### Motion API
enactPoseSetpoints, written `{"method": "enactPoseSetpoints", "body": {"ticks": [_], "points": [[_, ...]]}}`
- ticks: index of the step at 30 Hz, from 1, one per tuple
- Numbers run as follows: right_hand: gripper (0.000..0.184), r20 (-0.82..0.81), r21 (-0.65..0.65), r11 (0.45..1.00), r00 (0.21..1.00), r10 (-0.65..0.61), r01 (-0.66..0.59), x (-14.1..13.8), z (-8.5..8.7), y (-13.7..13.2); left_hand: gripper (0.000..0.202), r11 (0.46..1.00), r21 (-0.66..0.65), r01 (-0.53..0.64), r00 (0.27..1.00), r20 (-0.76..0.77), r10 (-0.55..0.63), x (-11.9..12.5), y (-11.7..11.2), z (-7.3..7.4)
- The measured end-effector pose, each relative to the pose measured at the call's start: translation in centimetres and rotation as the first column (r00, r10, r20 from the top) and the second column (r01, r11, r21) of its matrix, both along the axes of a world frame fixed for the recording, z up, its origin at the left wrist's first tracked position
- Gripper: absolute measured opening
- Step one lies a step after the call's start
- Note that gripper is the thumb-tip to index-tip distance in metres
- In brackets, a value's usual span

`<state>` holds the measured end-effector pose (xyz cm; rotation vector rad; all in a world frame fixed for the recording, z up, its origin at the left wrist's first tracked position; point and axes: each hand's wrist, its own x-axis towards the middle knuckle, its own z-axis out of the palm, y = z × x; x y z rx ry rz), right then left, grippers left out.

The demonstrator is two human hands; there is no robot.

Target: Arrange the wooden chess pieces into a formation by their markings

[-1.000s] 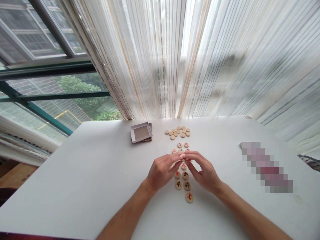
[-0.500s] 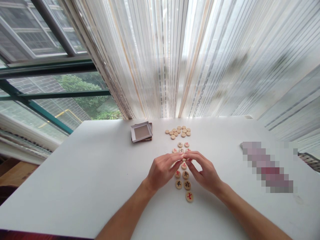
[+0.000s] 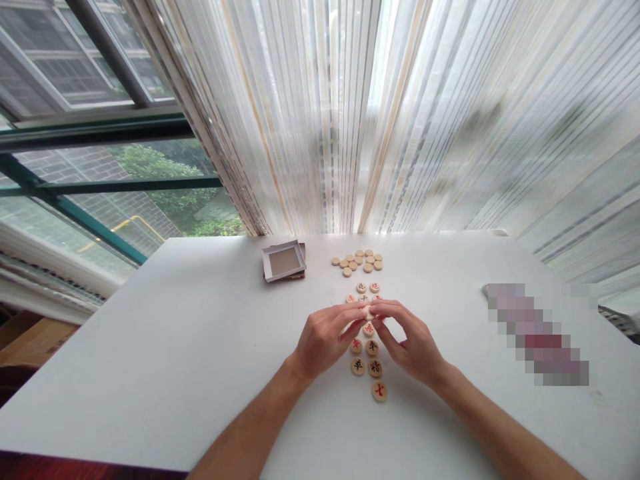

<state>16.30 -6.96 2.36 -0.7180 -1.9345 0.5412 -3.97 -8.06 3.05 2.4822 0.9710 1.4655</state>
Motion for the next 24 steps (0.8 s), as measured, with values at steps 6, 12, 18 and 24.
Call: {"method": "enactPoseSetpoints", "body": {"ticks": [6, 12, 18, 24], "points": [[0.031, -0.001, -0.001, 1.000, 1.000, -0.004, 0.004, -0.04, 0.00, -0.06, 0.026, 1.000, -0.004, 0.002, 1.000, 0.001, -0.002, 0.04, -0.02, 0.37], [0.032, -0.002, -0.008, 1.000, 1.000, 0.005, -0.005, 0.00, 0.05, -0.17, 0.031, 1.000, -0.017, 0.025, 1.000, -0.004, -0.025, -0.01, 0.03, 0.36], [0.032, -0.005, -0.002, 1.000, 1.000, 0.014, -0.014, -0.04, 0.30, -0.29, 0.032, 0.999, -0.038, 0.026, 0.999, -0.020, -0.026, 0.10, -0.01, 0.25], [0.028, -0.006, -0.006, 1.000, 1.000, -0.011, 0.011, -0.08, 0.16, -0.30, 0.029, 0.999, -0.049, 0.003, 1.000, -0.029, -0.005, 0.29, -0.09, 0.11]]}}
